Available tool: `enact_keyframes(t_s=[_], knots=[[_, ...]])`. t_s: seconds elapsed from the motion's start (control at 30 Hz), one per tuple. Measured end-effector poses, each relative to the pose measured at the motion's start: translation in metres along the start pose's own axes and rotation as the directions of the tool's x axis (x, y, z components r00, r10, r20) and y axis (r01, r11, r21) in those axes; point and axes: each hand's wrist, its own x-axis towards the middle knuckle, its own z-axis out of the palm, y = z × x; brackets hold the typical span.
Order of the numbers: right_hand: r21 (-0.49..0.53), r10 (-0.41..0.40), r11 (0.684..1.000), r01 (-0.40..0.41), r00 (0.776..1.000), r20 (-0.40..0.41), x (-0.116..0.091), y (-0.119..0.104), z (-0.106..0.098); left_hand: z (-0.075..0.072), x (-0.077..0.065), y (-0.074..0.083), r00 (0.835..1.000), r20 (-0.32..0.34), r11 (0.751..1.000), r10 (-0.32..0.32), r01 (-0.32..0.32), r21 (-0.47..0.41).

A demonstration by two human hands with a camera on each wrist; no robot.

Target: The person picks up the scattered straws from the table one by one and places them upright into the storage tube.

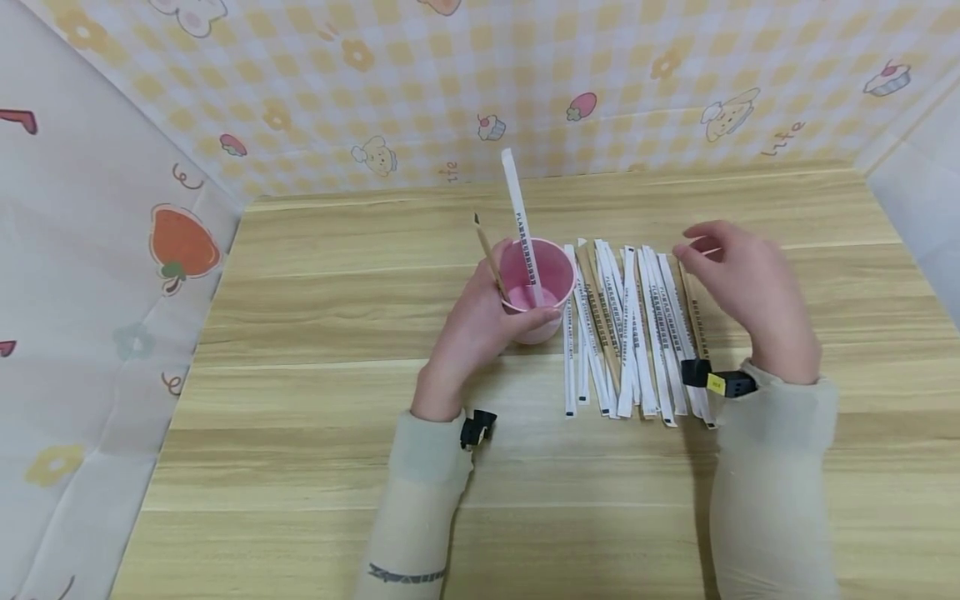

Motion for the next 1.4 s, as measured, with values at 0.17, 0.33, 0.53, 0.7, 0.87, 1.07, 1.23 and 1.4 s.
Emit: enact_keyframes(t_s=[0.17,0.33,0.53,0.7,0.87,1.07,1.23,1.4], knots=[[-0.021,0.036,0.999,-0.033,0.991,0.132,0.006,0.012,0.008,0.0,0.0,-0.001,1.0,0.003,1.0,-0.005,0.005,0.011],[-0.034,0.095,0.995,-0.091,0.978,0.184,0.01,0.023,0.013,0.001,0.0,-0.001,1.0,0.002,1.0,0.006,-0.006,0.013],[-0.027,0.139,0.99,-0.137,0.961,0.241,0.013,0.038,0.017,0.001,0.0,-0.002,1.0,-0.002,1.0,0.008,-0.008,0.006],[0.004,0.183,0.982,-0.19,0.947,0.265,0.013,0.051,0.016,0.001,0.001,-0.002,1.0,-0.002,1.0,0.019,-0.019,0.005],[0.011,0.231,0.969,-0.247,0.923,0.308,0.013,0.058,0.018,0.001,0.001,-0.002,1.0,0.0,1.0,0.023,-0.023,-0.002],[0.023,0.291,0.949,-0.315,0.9,0.325,0.013,0.063,0.024,0.001,0.001,-0.001,1.0,-0.001,1.0,0.008,-0.008,0.003],[0.022,0.287,0.95,-0.312,0.897,0.335,0.014,0.064,0.027,0.001,0.001,-0.002,1.0,0.002,1.0,-0.005,0.005,0.012],[0.03,0.313,0.938,-0.346,0.879,0.359,0.014,0.061,0.028,0.001,0.002,-0.003,1.0,0.0,1.0,0.012,-0.012,0.013]])
